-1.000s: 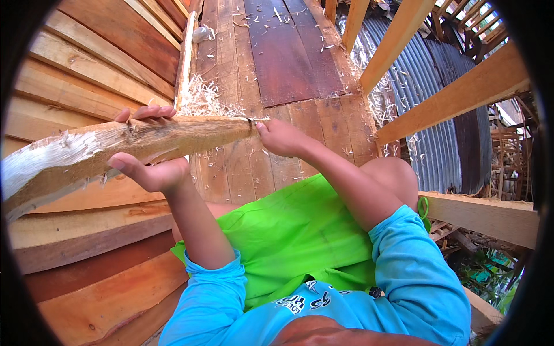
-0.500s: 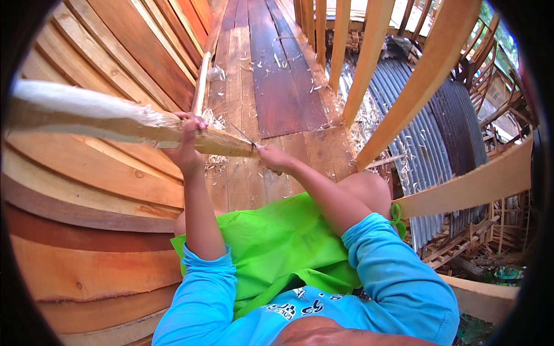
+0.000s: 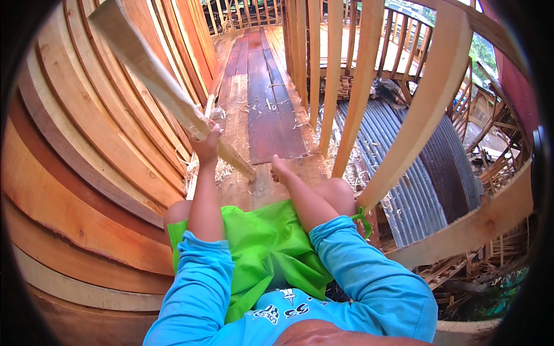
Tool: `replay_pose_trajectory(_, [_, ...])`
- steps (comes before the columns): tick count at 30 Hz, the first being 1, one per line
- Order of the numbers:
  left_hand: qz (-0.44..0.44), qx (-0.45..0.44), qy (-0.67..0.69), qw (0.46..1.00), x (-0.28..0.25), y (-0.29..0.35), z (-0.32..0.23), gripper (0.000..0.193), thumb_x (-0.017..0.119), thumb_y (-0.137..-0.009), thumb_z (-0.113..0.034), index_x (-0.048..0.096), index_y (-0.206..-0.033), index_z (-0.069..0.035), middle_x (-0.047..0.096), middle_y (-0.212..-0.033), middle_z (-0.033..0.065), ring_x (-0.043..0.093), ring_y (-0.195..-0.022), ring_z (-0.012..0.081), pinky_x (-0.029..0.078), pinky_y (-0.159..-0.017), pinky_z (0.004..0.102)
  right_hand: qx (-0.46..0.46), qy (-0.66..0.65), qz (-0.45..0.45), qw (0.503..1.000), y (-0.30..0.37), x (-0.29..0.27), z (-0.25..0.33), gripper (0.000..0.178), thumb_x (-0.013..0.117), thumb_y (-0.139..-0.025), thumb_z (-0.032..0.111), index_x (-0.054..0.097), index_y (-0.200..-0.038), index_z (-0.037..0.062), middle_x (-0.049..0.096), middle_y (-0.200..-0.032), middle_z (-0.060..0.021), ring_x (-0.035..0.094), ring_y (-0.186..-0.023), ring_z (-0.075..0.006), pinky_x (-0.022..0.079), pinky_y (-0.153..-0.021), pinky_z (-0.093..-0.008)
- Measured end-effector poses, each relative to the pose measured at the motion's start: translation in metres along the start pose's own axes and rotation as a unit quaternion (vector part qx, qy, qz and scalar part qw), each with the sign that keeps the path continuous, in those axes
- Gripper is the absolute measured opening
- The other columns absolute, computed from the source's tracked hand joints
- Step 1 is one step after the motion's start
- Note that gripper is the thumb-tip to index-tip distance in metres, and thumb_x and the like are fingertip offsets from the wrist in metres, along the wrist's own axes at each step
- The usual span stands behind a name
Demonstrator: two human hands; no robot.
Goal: The person carves a curved wooden piece using a knife, holding the wood with the left hand and shaving off thin layers with the right hand. Wood shavings accumulate on the floor as the person continues to shape the wood.
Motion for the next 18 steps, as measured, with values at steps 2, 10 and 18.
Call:
replay_pose_trajectory(2, [-0.024, 0.011, -0.013, 1.0, 0.019, 0.002, 0.001, 0.024, 0.066, -0.073, 0.003, 0.058, -0.095, -0.001, 0.06, -0.082, 0.0049, 0.06, -0.071, 0.0133, 0.05, -0.062, 0.0276, 0.015, -0.072, -0.032, 0.997, 0.001, -0.026, 0.005, 0.041, 0.037, -0.097, 0.042, 0.045, -0.078, 0.0073, 0.041, -0.059, -0.0039, 0.038, -0.043, -0.0132, 0.028, -0.036, -0.0301])
replay_pose_trajectory(10, [-0.119, 0.024, -0.103, 0.987, 0.023, 0.017, -0.024, 0.027, 0.07, -0.066, -0.006, 0.062, -0.091, 0.001, 0.062, -0.077, 0.0044, 0.06, -0.069, 0.0159, 0.047, -0.064, 0.0308, 0.051, -0.216, -0.03, 0.975, 0.017, 0.012, 0.096, 0.023, 0.033, -0.087, 0.024, 0.037, -0.073, 0.007, 0.031, -0.054, -0.0016, 0.027, -0.039, -0.0096, 0.025, -0.036, -0.0249])
replay_pose_trajectory(18, [-0.11, 0.046, -0.099, 0.988, 0.019, 0.009, -0.035, 0.027, 0.068, -0.066, -0.005, 0.062, -0.092, 0.002, 0.063, -0.079, 0.0051, 0.06, -0.073, 0.0169, 0.048, -0.067, 0.0312, -0.111, -0.21, 0.049, 0.97, -0.01, 0.022, 0.121, 0.037, 0.035, -0.097, 0.041, 0.035, -0.072, 0.013, 0.025, -0.053, 0.0031, 0.021, -0.038, -0.0097, 0.019, -0.036, -0.0264])
Point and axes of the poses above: each hand's wrist, its own y-axis away from the middle knuckle, its own x-axis out of the palm, z = x × y, the point moved 10 cm from there along -y, towards the middle knuckle
